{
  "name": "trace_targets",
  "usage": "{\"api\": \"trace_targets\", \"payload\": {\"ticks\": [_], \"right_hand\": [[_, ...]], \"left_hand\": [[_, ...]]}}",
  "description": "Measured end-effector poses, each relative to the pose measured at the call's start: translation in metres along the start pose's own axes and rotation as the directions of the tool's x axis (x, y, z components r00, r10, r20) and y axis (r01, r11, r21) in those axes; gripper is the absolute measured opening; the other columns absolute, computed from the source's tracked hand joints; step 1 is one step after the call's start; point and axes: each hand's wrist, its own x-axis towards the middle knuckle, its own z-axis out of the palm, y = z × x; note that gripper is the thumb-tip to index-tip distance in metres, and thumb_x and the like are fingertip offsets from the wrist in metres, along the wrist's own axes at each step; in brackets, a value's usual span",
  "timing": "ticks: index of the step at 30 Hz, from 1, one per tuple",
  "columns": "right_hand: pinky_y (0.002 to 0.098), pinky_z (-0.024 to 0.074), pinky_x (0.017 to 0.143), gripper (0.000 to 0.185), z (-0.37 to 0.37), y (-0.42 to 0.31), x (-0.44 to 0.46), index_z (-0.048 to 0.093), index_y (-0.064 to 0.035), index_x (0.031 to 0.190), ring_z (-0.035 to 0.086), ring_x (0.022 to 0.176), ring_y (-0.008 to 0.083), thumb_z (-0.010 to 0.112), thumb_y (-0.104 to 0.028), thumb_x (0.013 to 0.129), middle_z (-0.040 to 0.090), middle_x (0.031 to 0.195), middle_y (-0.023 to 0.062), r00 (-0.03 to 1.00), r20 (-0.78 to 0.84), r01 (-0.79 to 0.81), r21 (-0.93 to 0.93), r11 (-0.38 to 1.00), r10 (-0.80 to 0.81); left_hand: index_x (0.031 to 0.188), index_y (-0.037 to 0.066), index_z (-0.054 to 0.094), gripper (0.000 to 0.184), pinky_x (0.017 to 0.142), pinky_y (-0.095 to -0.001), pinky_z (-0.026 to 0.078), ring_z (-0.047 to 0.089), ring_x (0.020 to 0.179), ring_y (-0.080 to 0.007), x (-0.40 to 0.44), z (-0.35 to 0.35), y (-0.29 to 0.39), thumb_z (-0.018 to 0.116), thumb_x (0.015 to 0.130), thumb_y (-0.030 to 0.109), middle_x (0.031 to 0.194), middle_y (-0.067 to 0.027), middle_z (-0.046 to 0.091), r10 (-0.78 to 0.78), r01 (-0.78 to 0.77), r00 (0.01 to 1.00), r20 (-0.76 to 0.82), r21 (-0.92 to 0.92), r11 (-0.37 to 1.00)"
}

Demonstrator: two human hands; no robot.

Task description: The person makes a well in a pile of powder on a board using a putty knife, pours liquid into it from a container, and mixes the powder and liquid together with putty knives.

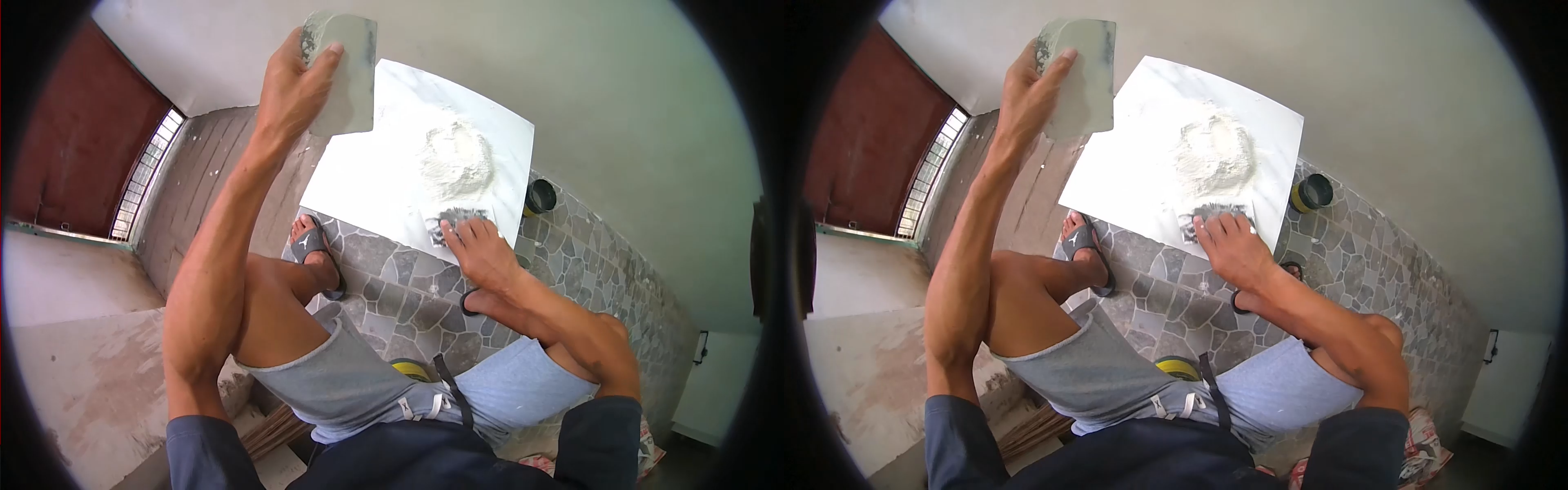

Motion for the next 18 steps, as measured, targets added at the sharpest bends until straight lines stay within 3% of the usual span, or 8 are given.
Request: {"api": "trace_targets", "payload": {"ticks": [6, 12, 16, 18], "right_hand": [[0.038, 0.0461, 0.075, 0.039, -0.003, 0.019, 0.014, 0.063, 0.0003, 0.12, 0.056, 0.087, 0.0259, 0.056, -0.01, 0.083, 0.057, 0.094, 0.0107, 0.995, -0.076, -0.067, 0.026, 0.997, 0.069], [0.0401, 0.0476, 0.076, 0.022, -0.023, 0.057, 0.031, 0.066, -0.0038, 0.1, 0.059, 0.089, 0.0306, 0.059, -0.004, 0.078, 0.056, 0.088, 0.0122, 0.97, 0.013, -0.24, 0.219, 0.946, 0.243], [0.0448, 0.0537, 0.077, 0.015, -0.032, 0.089, 0.047, 0.067, -0.0031, 0.099, 0.062, 0.09, 0.0336, 0.06, -0.009, 0.087, 0.06, 0.093, 0.0145, 0.944, 0.073, -0.329, 0.257, 0.909, 0.321], [0.0451, 0.0499, 0.078, 0.014, -0.03, 0.104, 0.054, 0.065, 0.0001, 0.1, 0.059, 0.09, 0.037, 0.061, -0.01, 0.09, 0.057, 0.093, 0.0173, 0.925, 0.093, -0.38, 0.281, 0.881, 0.369]], "left_hand": [[0.12, -0.006, 0.057, 0.036, 0.077, -0.0333, 0.054, 0.066, 0.086, -0.0181, -0.002, 0.004, 0.007, 0.058, 0.096, 0.02, 0.098, -0.0144, 0.069, -0.022, 0.021, 1.0, -0.004, -0.055, 0.998], [0.121, -0.007, 0.057, 0.037, 0.076, -0.0337, 0.055, 0.067, 0.086, -0.0189, -0.001, 0.001, 0.002, 0.059, 0.096, 0.021, 0.099, -0.0156, 0.069, -0.019, 0.019, 1.0, 0.001, -0.037, 0.999], [0.122, -0.006, 0.057, 0.037, 0.076, -0.034, 0.055, 0.068, 0.086, -0.0196, -0.002, -0.001, 0.002, 0.058, 0.096, 0.021, 0.099, -0.0162, 0.069, -0.027, 0.027, 1.0, -0.005, -0.023, 0.999], [0.122, -0.006, 0.057, 0.037, 0.077, -0.0341, 0.055, 0.068, 0.086, -0.0197, -0.003, -0.001, 0.002, 0.058, 0.096, 0.021, 0.099, -0.0162, 0.069, -0.026, 0.026, 1.0, -0.003, -0.036, 0.999]]}}
